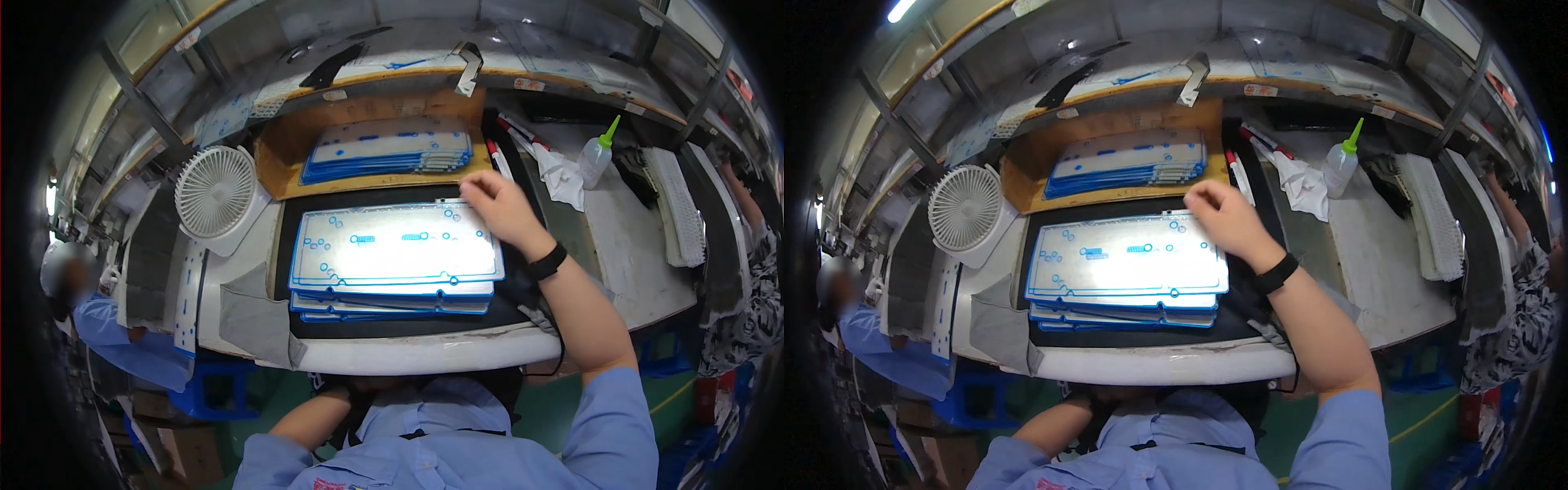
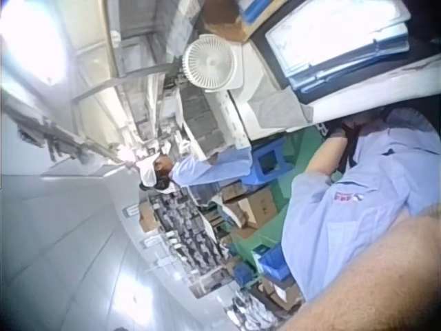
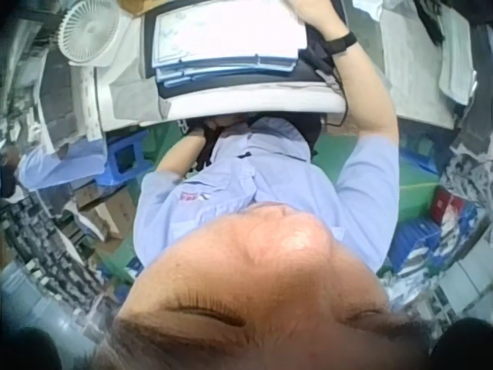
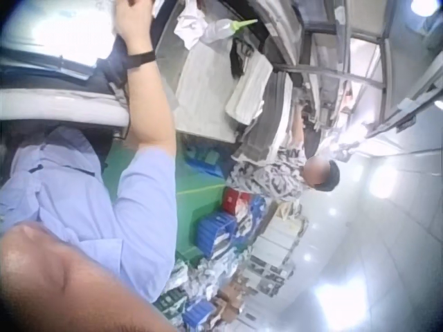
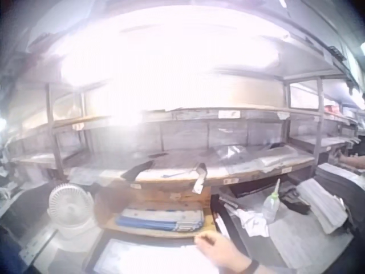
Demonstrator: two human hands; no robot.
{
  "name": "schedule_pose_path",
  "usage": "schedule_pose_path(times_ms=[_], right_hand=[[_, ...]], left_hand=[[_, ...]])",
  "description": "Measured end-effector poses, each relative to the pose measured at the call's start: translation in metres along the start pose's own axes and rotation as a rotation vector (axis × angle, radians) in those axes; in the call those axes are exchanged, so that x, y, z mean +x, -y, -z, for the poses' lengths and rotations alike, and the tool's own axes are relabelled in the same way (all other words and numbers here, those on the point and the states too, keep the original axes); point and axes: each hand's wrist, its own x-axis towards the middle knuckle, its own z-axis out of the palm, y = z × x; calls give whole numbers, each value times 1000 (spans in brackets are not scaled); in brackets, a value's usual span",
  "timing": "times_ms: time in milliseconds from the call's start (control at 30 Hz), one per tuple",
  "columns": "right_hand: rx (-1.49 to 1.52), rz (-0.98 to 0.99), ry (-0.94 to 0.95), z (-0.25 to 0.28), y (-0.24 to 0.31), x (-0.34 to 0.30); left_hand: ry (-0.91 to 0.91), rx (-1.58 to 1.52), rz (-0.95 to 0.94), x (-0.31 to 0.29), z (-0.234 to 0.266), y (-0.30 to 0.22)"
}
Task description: Inspecting and separating protective films from metal plates in a factory setting.
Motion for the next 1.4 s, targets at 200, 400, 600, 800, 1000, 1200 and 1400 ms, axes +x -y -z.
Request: schedule_pose_path(times_ms=[200, 400, 600, 800, 1000, 1200, 1400], right_hand=[[-306, -214, -346, 78, -11, 16], [-1012, -37, -103, 90, -26, 6], [-1168, -268, 59, 70, -2, 6], [-1083, -312, 69, 66, 5, 10], [-936, -335, -115, 65, 7, 17], [-798, -244, -150, 64, -1, 11], [-441, -164, 67, 51, 18, 12]], left_hand=[[-17, -97, -66, 22, -20, 4], [-7, -208, -130, 58, -30, 19], [2, -330, -171, 103, -29, 33], [-23, -414, -166, 139, -17, 32], [-23, -419, -158, 142, -17, 36], [57, -372, -201, 122, -37, 44], [113, -302, -243, 104, -20, 32]])
